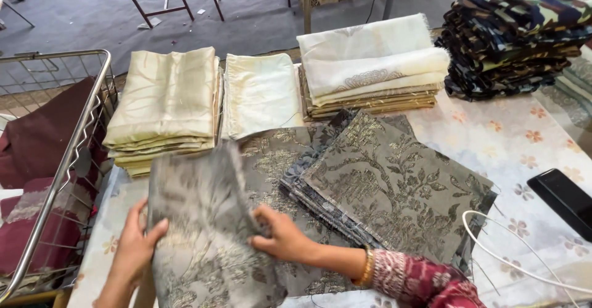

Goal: Folding and organizing various pieces of fabric and curtain panels on a workspace table.

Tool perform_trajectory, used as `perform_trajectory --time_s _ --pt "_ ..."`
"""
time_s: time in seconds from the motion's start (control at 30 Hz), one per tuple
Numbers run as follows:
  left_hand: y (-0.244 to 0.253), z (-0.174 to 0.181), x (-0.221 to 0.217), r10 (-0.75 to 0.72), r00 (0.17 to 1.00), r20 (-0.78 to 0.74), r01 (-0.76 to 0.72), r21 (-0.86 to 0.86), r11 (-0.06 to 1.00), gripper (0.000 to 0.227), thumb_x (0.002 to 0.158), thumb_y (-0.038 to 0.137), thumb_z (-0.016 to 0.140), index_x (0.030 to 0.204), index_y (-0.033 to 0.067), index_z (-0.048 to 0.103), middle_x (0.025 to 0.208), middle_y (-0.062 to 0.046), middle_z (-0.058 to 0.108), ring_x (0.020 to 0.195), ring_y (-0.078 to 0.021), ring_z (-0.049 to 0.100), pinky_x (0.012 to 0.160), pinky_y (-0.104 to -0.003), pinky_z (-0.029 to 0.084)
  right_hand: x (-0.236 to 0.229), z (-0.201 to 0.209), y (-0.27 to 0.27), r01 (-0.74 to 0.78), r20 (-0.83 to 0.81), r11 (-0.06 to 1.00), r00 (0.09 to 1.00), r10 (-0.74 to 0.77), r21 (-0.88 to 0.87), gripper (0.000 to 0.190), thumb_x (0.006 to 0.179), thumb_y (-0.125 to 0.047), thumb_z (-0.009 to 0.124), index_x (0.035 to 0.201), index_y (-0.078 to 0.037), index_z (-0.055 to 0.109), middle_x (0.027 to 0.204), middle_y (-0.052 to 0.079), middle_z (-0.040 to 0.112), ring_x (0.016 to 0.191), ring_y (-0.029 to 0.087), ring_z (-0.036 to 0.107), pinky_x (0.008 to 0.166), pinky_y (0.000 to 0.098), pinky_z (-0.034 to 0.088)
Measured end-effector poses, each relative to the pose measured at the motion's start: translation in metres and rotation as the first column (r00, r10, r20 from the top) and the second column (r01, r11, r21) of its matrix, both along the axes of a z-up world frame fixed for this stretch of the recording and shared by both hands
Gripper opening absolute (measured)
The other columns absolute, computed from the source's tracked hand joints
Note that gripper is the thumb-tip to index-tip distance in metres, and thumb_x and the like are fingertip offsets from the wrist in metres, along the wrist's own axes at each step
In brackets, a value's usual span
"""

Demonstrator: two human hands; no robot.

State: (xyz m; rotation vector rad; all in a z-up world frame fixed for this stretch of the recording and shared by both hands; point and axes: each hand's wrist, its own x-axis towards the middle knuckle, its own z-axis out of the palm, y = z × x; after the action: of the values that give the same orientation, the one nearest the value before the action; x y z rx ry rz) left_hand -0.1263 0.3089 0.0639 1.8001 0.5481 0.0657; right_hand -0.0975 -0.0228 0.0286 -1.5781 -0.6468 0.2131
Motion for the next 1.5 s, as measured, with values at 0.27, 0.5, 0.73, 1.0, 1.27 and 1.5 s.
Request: perform_trajectory --time_s 0.27,0.5,0.73,1.0,1.27,1.5 --pt "0.038 -0.069 -0.019 0.060 0.997 -0.054 -0.040 0.318 0.947 0.090 0.083 0.014 0.075 0.161 0.0166 0.030 0.119 -0.023 0.059 0.107 -0.0351 0.061 0.091 -0.047 0.051 0.079 0.023 -0.095 0.327 0.405 0.813 0.906 -0.125 -0.481 0.019 0.089 -0.019 0.073 0.107 -0.012 0.077 0.097 0.007 0.078 0.083 0.021 0.074 0.079 0.0340 0.060" --pt "-0.078 0.000 0.019 -0.490 0.858 0.155 0.178 0.806 0.565 0.065 0.076 0.028 0.078 0.137 0.0194 0.057 0.123 -0.015 0.054 0.121 -0.0342 0.052 0.106 -0.046 0.043 0.160 0.016 -0.280 0.659 0.622 -0.029 0.693 -0.363 -0.752 0.062 0.079 -0.043 0.081 0.129 -0.011 0.064 0.118 0.016 0.066 0.111 0.035 0.061 0.088 0.0506 0.052" --pt "-0.205 -0.003 0.054 -0.798 0.603 -0.015 0.531 0.753 0.388 0.064 0.076 0.030 0.084 0.134 0.0189 0.060 0.133 -0.018 0.054 0.129 -0.0371 0.047 0.106 -0.048 0.041 0.138 -0.006 -0.294 0.757 0.658 0.154 0.635 -0.406 -0.635 0.046 0.079 -0.037 0.083 0.114 -0.009 0.071 0.115 0.013 0.067 0.114 0.034 0.062 0.092 0.0450 0.054" --pt "-0.287 -0.024 0.068 -0.923 0.380 -0.066 0.608 0.769 0.196 0.059 0.079 0.038 0.080 0.131 0.0189 0.062 0.127 -0.012 0.057 0.132 -0.0338 0.044 0.109 -0.052 0.038 0.136 -0.026 -0.310 0.840 0.777 0.258 0.541 -0.322 -0.477 0.037 0.085 -0.033 0.078 0.114 -0.011 0.070 0.113 0.011 0.071 0.109 0.035 0.066 0.090 0.0459 0.055" --pt "-0.299 -0.039 0.169 -0.778 0.536 0.328 0.503 0.617 0.606 0.084 0.073 0.027 0.087 0.147 0.0172 0.048 0.141 -0.014 0.053 0.135 -0.0352 0.045 0.115 -0.045 0.037 0.115 0.024 -0.319 0.747 0.711 0.187 0.664 -0.230 -0.638 0.033 0.088 -0.042 0.071 0.113 -0.020 0.072 0.103 0.007 0.074 0.085 0.036 0.070 0.071 0.0478 0.056" --pt "-0.308 -0.047 0.226 -0.727 0.464 0.506 0.832 0.030 0.553 0.101 0.068 0.017 0.089 0.155 0.0149 0.038 0.126 -0.010 0.065 0.117 -0.0263 0.061 0.107 -0.039 0.048 0.040 0.104 -0.299 0.873 0.888 0.201 0.459 -0.026 -0.445 0.026 0.092 -0.019 0.066 0.117 -0.022 0.072 0.096 0.000 0.073 0.071 0.026 0.068 0.063 0.0404 0.053"
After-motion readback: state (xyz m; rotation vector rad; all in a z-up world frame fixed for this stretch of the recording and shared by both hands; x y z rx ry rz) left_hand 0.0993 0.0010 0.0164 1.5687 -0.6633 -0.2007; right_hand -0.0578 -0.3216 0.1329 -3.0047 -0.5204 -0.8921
